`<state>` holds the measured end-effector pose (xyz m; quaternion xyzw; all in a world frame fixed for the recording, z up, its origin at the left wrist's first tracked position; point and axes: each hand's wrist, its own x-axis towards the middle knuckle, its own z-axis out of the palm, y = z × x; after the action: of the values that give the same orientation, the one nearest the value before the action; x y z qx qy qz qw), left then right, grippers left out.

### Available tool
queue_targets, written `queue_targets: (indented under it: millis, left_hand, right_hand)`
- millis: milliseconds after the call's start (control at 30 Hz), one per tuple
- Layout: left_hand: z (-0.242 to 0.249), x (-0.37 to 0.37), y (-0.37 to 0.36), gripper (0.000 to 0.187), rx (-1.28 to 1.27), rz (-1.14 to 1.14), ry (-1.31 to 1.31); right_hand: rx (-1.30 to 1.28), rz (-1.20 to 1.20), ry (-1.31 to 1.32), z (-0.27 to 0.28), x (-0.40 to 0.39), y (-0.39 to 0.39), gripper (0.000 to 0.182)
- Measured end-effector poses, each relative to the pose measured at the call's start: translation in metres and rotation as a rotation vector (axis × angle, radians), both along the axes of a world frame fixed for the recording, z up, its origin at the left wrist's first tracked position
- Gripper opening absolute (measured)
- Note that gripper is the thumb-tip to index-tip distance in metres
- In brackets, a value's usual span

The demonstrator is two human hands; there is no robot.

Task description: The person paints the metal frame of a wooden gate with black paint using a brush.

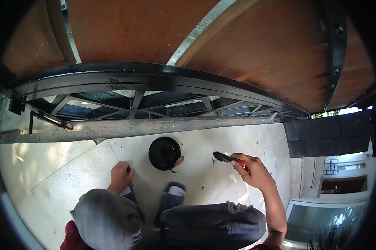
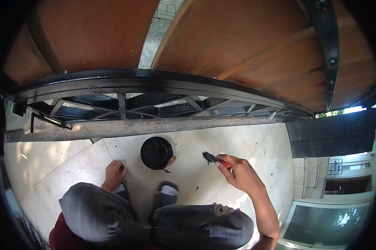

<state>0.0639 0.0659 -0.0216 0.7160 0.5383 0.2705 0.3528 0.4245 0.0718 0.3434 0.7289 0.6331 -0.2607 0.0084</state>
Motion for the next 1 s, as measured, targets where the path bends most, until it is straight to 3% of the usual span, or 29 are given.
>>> queue_targets:
  millis: [100,167,200,267,300,367,433,500,567,633,700,767,800,867,1000]
  left_hand:
    - [0.002,-0.003,0.009,0.014,0.006,-0.07,0.105]
    - [0.012,-0.009,0.021,0.011,-0.253,-0.169,0.086]
    - [0.017,-0.015,0.028,0.011,-0.245,-0.175,0.102]
    - [0.041,-0.024,0.052,0.011,-0.467,-0.127,-0.016]
    - [0.055,-0.032,0.06,0.007,-0.394,-0.117,-0.106]
    - [0.12,-0.036,0.075,0.005,-0.301,-0.015,-0.121]
    - [0.176,-0.044,0.082,0.005,-0.204,0.101,-0.238]
    - [0.238,-0.045,0.076,0.006,-0.059,0.188,-0.527]
    - [0.306,-0.057,0.059,0.01,0.026,0.068,-0.665]
    - [0.373,-0.044,0.015,0.027,0.08,-0.36,-0.906]
    - [0.39,-0.026,0.002,0.036,0.026,-0.903,-0.953]
    - [0.408,0.01,-0.018,0.024,-0.093,-1.16,-0.962]
    - [0.406,0.03,-0.026,0.024,-0.094,-1.155,-0.94]
    - [0.392,0.063,-0.04,0.046,-0.307,-1.522,-1.253]
    - [0.389,0.083,-0.048,0.039,-0.33,-1.546,-1.172]
  right_hand:
    - [-0.138,0.094,-0.017,0.029,-0.005,0.002,0.029]
    - [-0.157,0.121,0.042,0.033,0.005,0.002,0.03]
    - [-0.187,0.157,0.094,0.032,0.009,0.002,0.031]
    - [-0.245,0.216,0.107,0.022,0.018,0.008,0.032]
    - [-0.318,0.282,0.107,0.018,0.022,0.012,0.032]
    - [-0.398,0.292,0.127,0.005,0.019,0.021,0.031]
    - [-0.455,0.486,0.158,-0.022,0.021,0.025,0.03]
    - [-0.411,0.528,0.211,-0.051,0.02,0.026,0.031]
    - [-0.353,0.623,0.275,-0.075,0.015,0.031,0.033]
    - [-0.302,0.67,0.307,-0.11,0.01,0.038,0.031]
    - [-0.269,0.69,0.326,-0.123,0.004,0.043,0.03]
    - [-0.333,0.72,0.298,-0.125,0.0,0.049,0.03]
    - [-0.329,0.733,0.296,-0.126,0.0,0.051,0.031]
    - [-0.304,0.733,0.309,-0.126,-0.003,0.054,0.031]
    - [-0.338,0.797,0.28,-0.111,-0.011,0.065,0.033]
